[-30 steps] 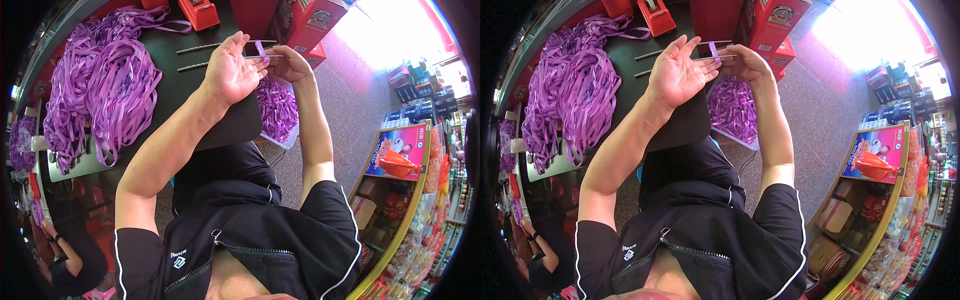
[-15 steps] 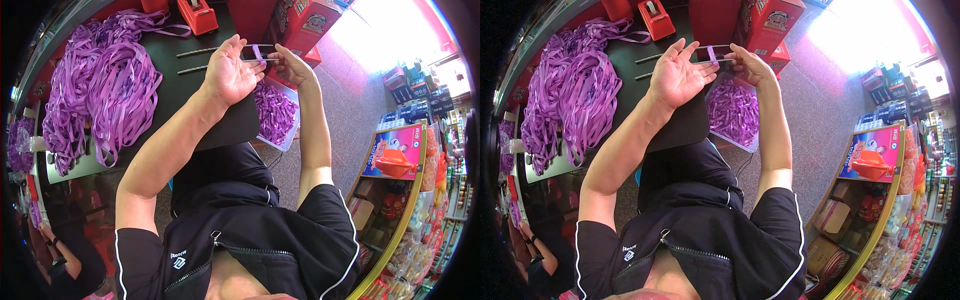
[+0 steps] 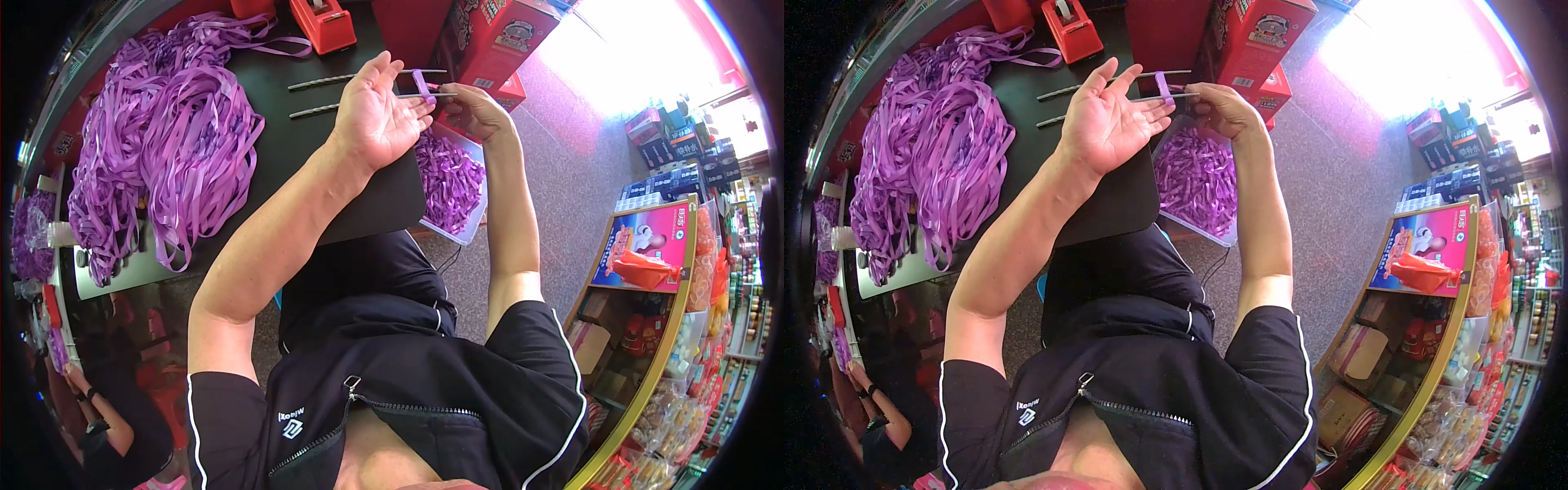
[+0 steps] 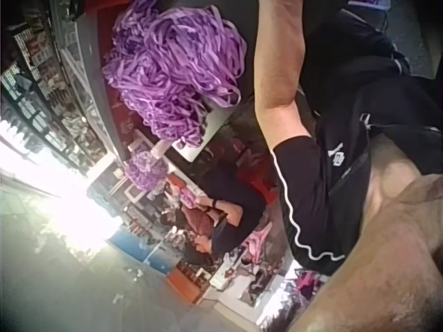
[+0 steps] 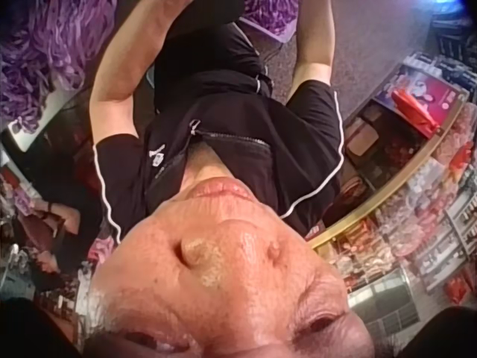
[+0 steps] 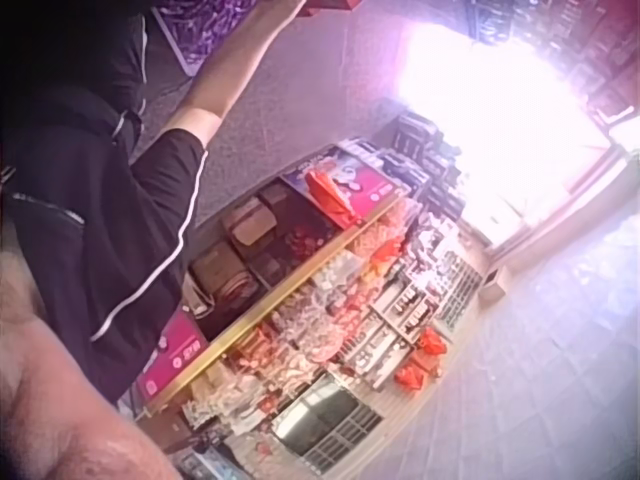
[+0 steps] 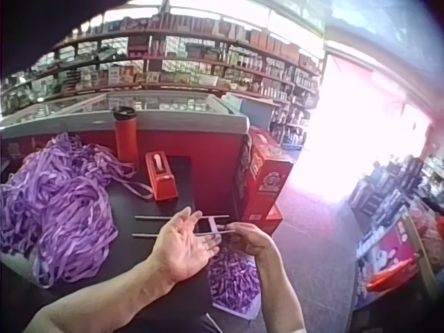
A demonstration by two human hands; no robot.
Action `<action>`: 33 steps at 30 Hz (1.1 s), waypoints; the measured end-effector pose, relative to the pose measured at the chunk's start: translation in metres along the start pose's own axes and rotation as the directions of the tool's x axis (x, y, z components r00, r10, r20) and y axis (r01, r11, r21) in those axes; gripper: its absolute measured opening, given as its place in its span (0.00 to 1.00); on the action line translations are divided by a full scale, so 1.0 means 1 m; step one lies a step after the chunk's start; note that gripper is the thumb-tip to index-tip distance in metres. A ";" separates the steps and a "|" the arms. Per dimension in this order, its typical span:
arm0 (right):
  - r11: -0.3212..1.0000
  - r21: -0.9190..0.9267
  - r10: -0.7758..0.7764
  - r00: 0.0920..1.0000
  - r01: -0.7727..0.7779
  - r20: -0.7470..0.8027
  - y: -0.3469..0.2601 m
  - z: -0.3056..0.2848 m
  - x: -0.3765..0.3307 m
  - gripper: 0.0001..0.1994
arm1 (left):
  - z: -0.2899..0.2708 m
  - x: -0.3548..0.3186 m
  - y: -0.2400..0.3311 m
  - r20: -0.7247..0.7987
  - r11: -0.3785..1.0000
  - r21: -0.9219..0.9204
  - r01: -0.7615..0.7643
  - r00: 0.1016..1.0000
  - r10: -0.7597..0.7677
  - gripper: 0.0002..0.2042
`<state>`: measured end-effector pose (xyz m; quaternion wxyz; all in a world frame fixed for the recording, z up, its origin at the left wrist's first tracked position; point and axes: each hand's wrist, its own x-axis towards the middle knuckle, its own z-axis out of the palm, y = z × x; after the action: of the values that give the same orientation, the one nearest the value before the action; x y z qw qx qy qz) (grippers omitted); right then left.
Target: Threading purple ribbons onto metal rods at a workbench in a retail setting.
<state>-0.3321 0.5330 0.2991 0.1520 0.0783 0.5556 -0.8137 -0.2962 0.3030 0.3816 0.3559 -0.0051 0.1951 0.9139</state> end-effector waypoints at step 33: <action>0.988 0.150 -0.041 0.999 0.045 -0.027 0.044 0.042 0.001 0.11 | -0.001 0.001 -0.001 -0.018 0.999 -0.048 -0.009 1.000 0.008 0.44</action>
<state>-0.3167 0.4788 0.2762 0.1215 0.0870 0.4960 -0.8554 -0.2965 0.3038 0.3804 0.3501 -0.0209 0.1761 0.9198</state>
